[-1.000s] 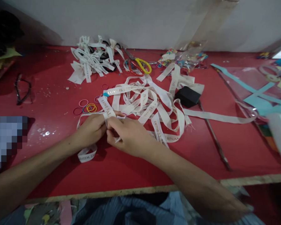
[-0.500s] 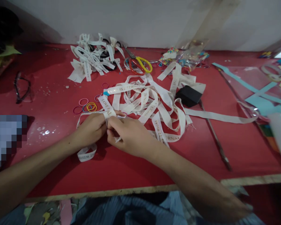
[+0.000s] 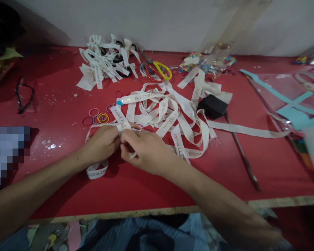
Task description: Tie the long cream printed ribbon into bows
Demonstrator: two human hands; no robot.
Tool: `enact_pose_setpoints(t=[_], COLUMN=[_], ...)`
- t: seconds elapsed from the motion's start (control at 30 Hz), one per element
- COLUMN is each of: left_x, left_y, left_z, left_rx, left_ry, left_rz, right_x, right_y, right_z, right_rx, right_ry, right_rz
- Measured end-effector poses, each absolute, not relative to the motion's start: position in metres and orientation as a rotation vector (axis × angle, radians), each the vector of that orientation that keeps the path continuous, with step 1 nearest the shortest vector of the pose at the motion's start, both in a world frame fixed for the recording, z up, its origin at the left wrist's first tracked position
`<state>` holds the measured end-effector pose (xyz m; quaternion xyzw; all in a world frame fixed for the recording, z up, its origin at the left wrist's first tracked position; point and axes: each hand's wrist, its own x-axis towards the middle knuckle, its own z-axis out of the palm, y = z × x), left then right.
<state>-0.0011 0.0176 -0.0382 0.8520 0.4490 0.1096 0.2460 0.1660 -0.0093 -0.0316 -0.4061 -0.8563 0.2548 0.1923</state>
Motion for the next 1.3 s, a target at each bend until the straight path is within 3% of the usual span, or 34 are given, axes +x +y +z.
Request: enact_pose_setpoints(t=[0.83,1.3], left_x=[-0.001,0.002], left_y=[0.017,0.009], left_z=[-0.035,-0.025], left_rx=[2.288,1.873], left_ry=[1.209,0.816], left_rz=[0.301,0.790], right_x=[0.166,0.166], right_y=[-0.008,-0.014], right_z=[-0.033,-0.030], right_rx=[-1.129,-0.796], right_ry=[-2.420,-2.216], right_rz=[0.708,0.581])
